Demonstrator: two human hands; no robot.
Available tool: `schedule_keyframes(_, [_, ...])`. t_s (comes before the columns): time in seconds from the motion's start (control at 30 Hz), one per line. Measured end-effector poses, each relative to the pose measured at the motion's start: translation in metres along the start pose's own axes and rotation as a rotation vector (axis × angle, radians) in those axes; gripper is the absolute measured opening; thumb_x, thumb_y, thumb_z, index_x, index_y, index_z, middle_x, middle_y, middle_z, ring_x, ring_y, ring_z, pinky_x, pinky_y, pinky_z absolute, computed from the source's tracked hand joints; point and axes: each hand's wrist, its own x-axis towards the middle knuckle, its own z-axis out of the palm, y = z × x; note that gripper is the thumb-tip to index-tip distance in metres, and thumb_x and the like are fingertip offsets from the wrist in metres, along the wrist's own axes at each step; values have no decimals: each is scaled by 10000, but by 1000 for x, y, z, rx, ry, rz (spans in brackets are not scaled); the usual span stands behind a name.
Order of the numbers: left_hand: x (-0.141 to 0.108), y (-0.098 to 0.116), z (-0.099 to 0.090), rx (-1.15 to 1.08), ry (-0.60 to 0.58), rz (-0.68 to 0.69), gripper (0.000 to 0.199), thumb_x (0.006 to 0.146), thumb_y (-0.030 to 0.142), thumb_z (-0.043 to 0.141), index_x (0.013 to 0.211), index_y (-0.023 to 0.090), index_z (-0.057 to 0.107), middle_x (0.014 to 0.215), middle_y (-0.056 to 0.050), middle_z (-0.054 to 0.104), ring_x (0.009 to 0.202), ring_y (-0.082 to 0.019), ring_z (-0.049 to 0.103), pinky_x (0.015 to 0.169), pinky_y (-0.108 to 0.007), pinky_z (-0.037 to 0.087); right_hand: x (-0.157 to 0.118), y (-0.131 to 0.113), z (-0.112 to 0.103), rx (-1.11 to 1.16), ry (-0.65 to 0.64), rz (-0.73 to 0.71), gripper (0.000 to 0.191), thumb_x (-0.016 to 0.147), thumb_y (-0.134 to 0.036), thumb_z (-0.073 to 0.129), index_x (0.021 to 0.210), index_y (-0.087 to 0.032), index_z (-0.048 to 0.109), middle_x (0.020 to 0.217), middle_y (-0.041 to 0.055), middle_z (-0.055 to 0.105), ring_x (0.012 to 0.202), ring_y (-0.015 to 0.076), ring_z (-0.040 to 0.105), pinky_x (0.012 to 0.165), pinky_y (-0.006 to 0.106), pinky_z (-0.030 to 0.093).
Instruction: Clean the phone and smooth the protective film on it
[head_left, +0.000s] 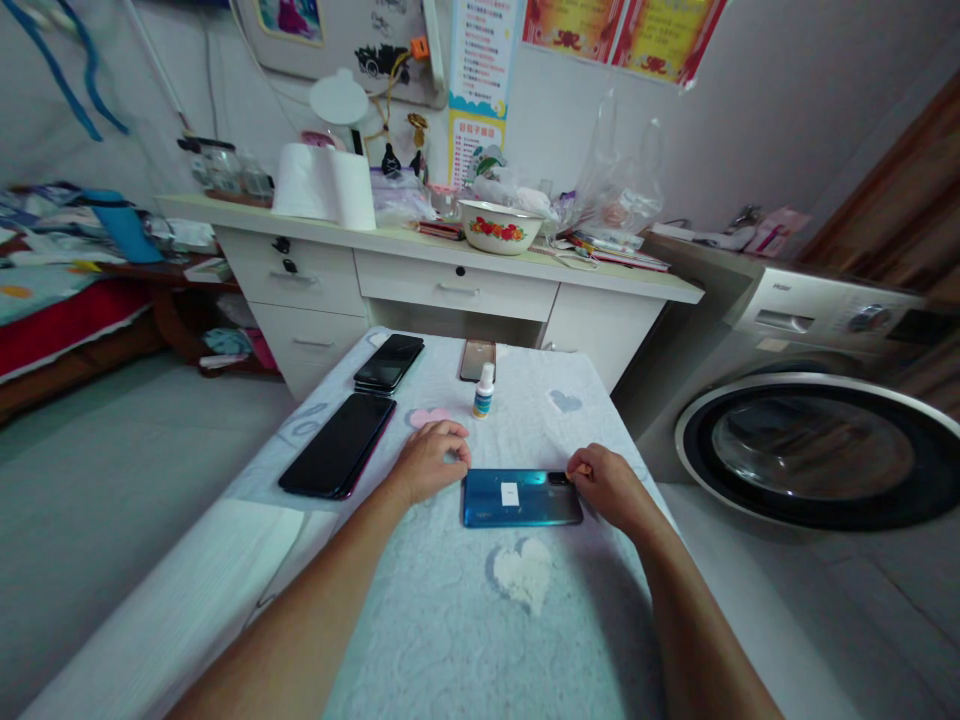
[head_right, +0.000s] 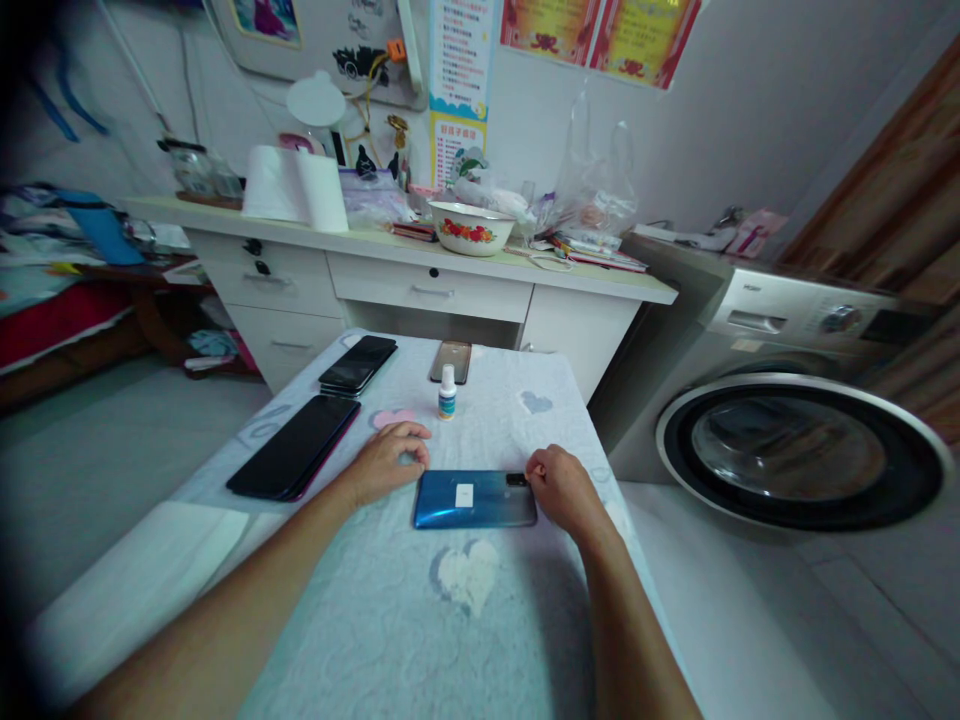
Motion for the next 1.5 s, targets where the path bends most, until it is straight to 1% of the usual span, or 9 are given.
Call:
schedule_keyframes(0.3, [1, 8, -4, 8, -22, -41, 106, 684, 241, 575, 685, 228, 681, 1125, 3, 602, 1119, -229, 498, 1000, -365, 363, -3, -1, -4, 27, -23, -16, 163, 751, -116, 505, 747, -164, 661, 750, 30, 606, 687, 127, 529, 625, 219, 338])
schedule_keyframes(0.57, [1, 14, -4, 7, -47, -105, 106, 663, 199, 562, 665, 222, 666, 1133, -12, 585, 1115, -234, 498, 993, -402, 348, -3, -7, -2, 45, -38, -48, 179, 732, -88, 488, 726, -166, 649, 743, 25, 592, 677, 117, 520, 626, 216, 336])
schedule_keyframes(0.67, [-1, 12, -5, 2, -49, -86, 130, 651, 167, 553, 668, 228, 667, 1141, -9, 582, 1119, -234, 493, 991, -406, 346, -4, -11, -2, 54, -36, -64, 181, 747, -92, 481, 730, -166, 645, 745, 23, 584, 675, 115, 517, 624, 216, 335])
schedule_keyframes(0.83, [-4, 9, -5, -16, -42, -6, 179, 647, 120, 535, 696, 233, 665, 1156, -3, 583, 1151, -226, 470, 1021, -399, 321, -5, -17, 4, 81, -33, -101, 171, 750, -82, 497, 744, -171, 642, 770, 19, 574, 685, 110, 515, 632, 212, 337])
schedule_keyframes(1.0, [-6, 10, -5, 1, -35, 10, 172, 644, 123, 545, 715, 232, 658, 1158, -8, 577, 1146, -232, 467, 1013, -409, 321, -4, -25, 13, 103, -12, -131, 172, 777, -80, 495, 762, -171, 640, 799, 19, 557, 693, 105, 513, 645, 207, 348])
schedule_keyframes(1.1, [-7, 10, -6, 9, -38, 13, 162, 648, 135, 550, 723, 234, 654, 1168, -7, 572, 1157, -237, 458, 1015, -417, 315, -2, -25, 14, 98, 7, -117, 153, 794, -98, 509, 783, -171, 643, 818, 19, 555, 702, 106, 517, 661, 211, 355])
schedule_keyframes(1.27, [-7, 11, -6, 2, -42, 28, 138, 664, 161, 552, 726, 235, 650, 1160, -8, 578, 1149, -239, 465, 1014, -416, 319, 0, -20, 15, 77, 39, -72, 146, 834, -141, 509, 824, -179, 649, 859, 26, 565, 772, 124, 540, 721, 225, 372])
schedule_keyframes(1.4, [-7, 11, -6, -8, -39, 34, 133, 664, 160, 544, 714, 229, 646, 1146, -10, 587, 1141, -235, 474, 1017, -409, 323, 0, -19, 16, 62, 68, -10, 153, 845, -147, 502, 843, -180, 652, 872, 35, 569, 819, 138, 553, 761, 233, 378])
schedule_keyframes(1.5, [-7, 12, -7, -11, -42, 28, 135, 665, 161, 540, 712, 229, 646, 1146, -10, 589, 1144, -237, 473, 1016, -412, 321, 0, -19, 16, 58, 72, -9, 157, 842, -139, 500, 843, -180, 652, 871, 33, 567, 822, 136, 552, 761, 230, 375])
